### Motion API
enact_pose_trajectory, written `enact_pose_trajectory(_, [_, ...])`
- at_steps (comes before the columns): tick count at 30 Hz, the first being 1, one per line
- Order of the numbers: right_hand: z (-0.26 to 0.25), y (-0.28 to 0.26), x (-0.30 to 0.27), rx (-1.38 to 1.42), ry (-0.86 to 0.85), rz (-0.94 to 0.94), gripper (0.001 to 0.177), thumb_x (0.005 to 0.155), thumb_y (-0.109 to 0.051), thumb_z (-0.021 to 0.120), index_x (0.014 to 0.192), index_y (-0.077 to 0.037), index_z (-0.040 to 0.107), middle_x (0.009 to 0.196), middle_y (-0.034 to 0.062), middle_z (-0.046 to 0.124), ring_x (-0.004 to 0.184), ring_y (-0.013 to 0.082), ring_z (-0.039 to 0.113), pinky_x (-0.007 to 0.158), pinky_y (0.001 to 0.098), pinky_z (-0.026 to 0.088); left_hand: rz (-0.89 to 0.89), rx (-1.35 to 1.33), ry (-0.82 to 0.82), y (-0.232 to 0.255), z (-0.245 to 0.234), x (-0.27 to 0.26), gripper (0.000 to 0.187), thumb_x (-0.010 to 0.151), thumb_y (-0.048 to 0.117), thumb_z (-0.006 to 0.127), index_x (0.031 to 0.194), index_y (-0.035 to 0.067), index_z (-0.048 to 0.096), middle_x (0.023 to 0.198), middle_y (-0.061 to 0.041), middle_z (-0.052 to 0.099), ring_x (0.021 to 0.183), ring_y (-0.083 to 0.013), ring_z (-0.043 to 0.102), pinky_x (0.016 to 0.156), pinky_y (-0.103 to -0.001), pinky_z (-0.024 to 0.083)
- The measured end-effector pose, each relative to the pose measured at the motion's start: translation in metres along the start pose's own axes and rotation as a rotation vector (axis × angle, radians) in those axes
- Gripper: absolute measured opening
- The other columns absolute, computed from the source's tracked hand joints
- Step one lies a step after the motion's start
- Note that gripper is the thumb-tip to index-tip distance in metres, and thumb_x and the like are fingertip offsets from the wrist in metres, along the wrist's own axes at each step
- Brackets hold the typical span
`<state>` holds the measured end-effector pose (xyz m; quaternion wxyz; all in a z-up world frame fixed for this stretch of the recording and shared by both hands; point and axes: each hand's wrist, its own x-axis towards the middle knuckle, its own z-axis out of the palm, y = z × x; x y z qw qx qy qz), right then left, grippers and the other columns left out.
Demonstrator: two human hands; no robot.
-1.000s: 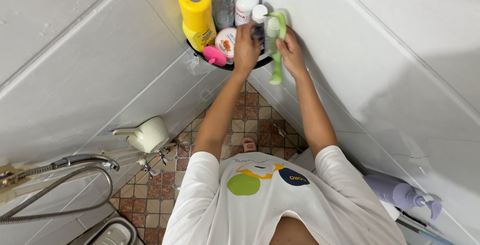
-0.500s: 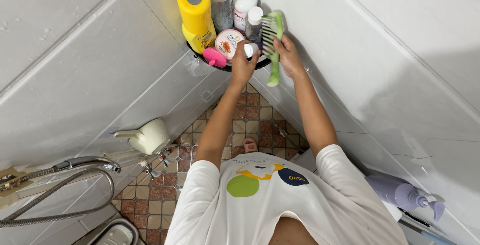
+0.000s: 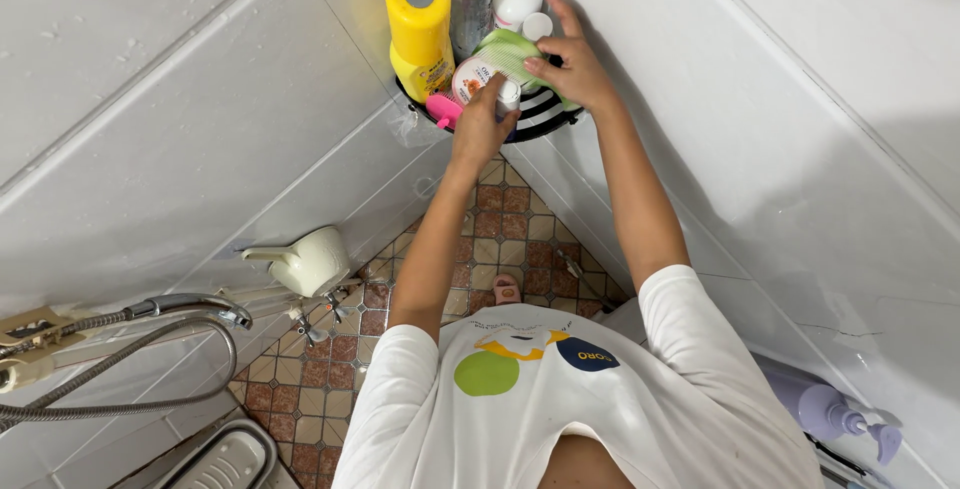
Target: The person washes a shower handle and a bracket, then takes various bottles from a bucket and places them on a corner shelf, before washing a small container and a brush.
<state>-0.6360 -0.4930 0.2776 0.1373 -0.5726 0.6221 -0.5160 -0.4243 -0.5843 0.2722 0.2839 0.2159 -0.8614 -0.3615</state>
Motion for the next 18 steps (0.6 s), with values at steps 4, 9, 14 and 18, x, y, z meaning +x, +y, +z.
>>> enact_pose_trajectory(4, [0.01,0.007,0.004,0.223,-0.003,0.194,0.024,0.098,-0.023,0.075,0.091,-0.001,0.068,0.159,0.01,0.032,0.142,0.0252,0.04,0.114,0.0385,0.042,0.016,-0.045,0.069,-0.007,0.01,-0.007,0.077,0.078,0.007,0.082,0.145,0.007,0.046,0.13,-0.026,0.064,0.118,-0.0429,0.065,0.096,-0.046,0.055])
enact_pose_trajectory(9, [0.021,0.016,-0.002,0.263,0.072,0.124,0.023,0.103,-0.02,0.075,0.1,0.002,0.069,0.15,0.0078,0.037,0.137,0.0199,0.044,0.113,0.0333,0.045,0.014,-0.105,0.162,-0.012,0.02,-0.012,0.084,0.075,0.003,0.081,0.147,0.001,0.038,0.13,-0.029,0.061,0.118,-0.0456,0.063,0.096,-0.046,0.054])
enact_pose_trajectory(14, [0.017,0.021,-0.008,0.321,0.061,0.176,0.021,0.102,-0.018,0.071,0.099,0.002,0.065,0.155,0.0067,0.041,0.128,0.0188,0.054,0.107,0.0328,0.049,-0.173,-0.104,0.065,-0.017,0.023,-0.011,0.066,0.078,0.008,0.087,0.134,0.003,0.052,0.118,-0.023,0.07,0.112,-0.0413,0.069,0.094,-0.044,0.056])
enact_pose_trajectory(18, [0.01,0.036,-0.033,0.399,0.017,0.245,0.022,0.102,-0.02,0.073,0.119,-0.005,0.073,0.162,0.0113,0.044,0.142,0.0231,0.049,0.119,0.0355,0.041,-0.04,-0.137,0.094,-0.024,0.025,-0.016,0.066,0.075,0.007,0.086,0.133,0.007,0.054,0.12,-0.022,0.07,0.113,-0.0398,0.069,0.093,-0.043,0.056])
